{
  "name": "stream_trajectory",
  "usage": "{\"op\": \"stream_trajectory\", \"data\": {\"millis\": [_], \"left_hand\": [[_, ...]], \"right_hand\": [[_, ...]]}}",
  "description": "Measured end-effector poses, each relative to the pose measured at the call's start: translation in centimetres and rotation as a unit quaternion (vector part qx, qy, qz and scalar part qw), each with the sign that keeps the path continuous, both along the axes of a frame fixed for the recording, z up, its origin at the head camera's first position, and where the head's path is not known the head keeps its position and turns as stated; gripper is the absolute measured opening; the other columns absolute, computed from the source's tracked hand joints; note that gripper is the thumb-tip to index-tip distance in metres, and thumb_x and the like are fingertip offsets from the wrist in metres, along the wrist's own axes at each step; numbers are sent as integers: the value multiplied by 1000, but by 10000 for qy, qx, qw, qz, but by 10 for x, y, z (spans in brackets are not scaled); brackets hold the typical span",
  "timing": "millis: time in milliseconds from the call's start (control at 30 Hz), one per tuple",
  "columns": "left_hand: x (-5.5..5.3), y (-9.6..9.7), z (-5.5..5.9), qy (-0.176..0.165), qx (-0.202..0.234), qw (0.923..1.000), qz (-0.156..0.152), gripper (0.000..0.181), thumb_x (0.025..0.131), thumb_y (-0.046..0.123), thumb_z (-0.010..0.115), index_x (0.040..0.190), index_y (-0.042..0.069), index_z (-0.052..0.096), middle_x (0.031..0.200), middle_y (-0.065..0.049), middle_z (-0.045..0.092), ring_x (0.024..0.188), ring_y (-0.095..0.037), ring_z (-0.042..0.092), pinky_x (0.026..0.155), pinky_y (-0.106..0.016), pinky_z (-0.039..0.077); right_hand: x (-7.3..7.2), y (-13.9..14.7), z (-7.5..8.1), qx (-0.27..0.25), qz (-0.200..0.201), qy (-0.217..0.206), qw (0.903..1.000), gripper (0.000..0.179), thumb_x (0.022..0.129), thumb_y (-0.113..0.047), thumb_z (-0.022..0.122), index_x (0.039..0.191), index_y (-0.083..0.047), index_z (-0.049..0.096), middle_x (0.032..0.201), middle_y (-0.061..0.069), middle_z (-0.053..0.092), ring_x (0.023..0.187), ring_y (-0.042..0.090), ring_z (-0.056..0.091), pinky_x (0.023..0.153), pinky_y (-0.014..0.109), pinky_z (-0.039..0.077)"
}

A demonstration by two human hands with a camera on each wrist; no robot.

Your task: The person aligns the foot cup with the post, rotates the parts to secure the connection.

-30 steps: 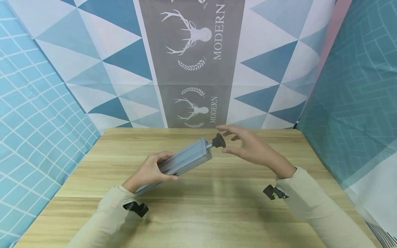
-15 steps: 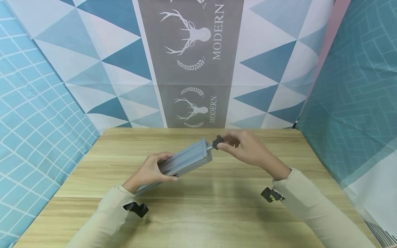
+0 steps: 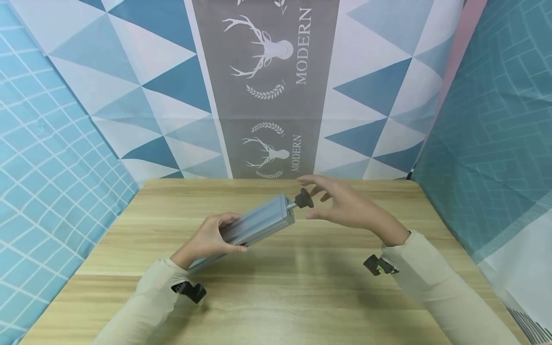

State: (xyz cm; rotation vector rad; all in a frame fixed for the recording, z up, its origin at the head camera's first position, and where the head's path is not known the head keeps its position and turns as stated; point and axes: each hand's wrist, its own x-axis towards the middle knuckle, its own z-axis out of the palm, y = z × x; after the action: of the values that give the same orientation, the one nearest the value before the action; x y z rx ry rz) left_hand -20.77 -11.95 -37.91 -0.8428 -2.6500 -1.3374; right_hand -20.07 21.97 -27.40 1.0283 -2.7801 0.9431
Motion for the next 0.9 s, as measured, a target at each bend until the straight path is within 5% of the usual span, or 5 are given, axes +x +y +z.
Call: {"op": "stream_trajectory", "data": {"millis": [267, 467, 633, 767, 900], "left_hand": [[-1, -2, 0, 53, -89, 9999, 32, 69, 59, 32, 91, 118, 8, 65, 109, -3, 69, 91, -12, 62, 78, -30, 50], [0, -1, 1, -2, -92, 10000, 0, 70, 59, 32, 91, 119, 7, 65, 110, -4, 69, 93, -13, 63, 80, -31, 50], [0, 0, 0, 21, -92, 9999, -37, 70, 59, 32, 91, 118, 6, 65, 109, -4, 69, 93, -13, 63, 81, -30, 50], [0, 0, 0, 45, -116, 9999, 1, 70, 59, 32, 91, 118, 6, 65, 109, -3, 69, 93, -12, 63, 80, -30, 50], [1, -2, 0, 35, -130, 9999, 26, 70, 59, 33, 91, 118, 7, 65, 110, -4, 69, 93, -13, 63, 80, -30, 50]], "right_hand": [[-3, 5, 0, -6, 344, 647, 9973, 58, 79, -4, 77, 132, -10, 56, 116, 3, 65, 98, 16, 62, 81, 36, 52], [-3, 0, -8, -64, -427, 273, 9987, 28, 91, -27, 67, 108, -6, 68, 83, -3, 67, 73, 11, 60, 63, 28, 49], [-1, -3, -13, -276, -869, -14, 9958, 27, 94, -36, 61, 83, -12, 68, 70, -2, 64, 61, 14, 57, 52, 29, 43], [-1, -3, -9, -192, -789, -63, 9967, 27, 90, -32, 67, 100, -7, 71, 84, 2, 69, 71, 14, 62, 62, 31, 50], [-2, 0, -5, -66, -416, 74, 9991, 53, 81, -25, 78, 127, -5, 61, 109, 5, 68, 89, 14, 64, 79, 36, 53]]}}
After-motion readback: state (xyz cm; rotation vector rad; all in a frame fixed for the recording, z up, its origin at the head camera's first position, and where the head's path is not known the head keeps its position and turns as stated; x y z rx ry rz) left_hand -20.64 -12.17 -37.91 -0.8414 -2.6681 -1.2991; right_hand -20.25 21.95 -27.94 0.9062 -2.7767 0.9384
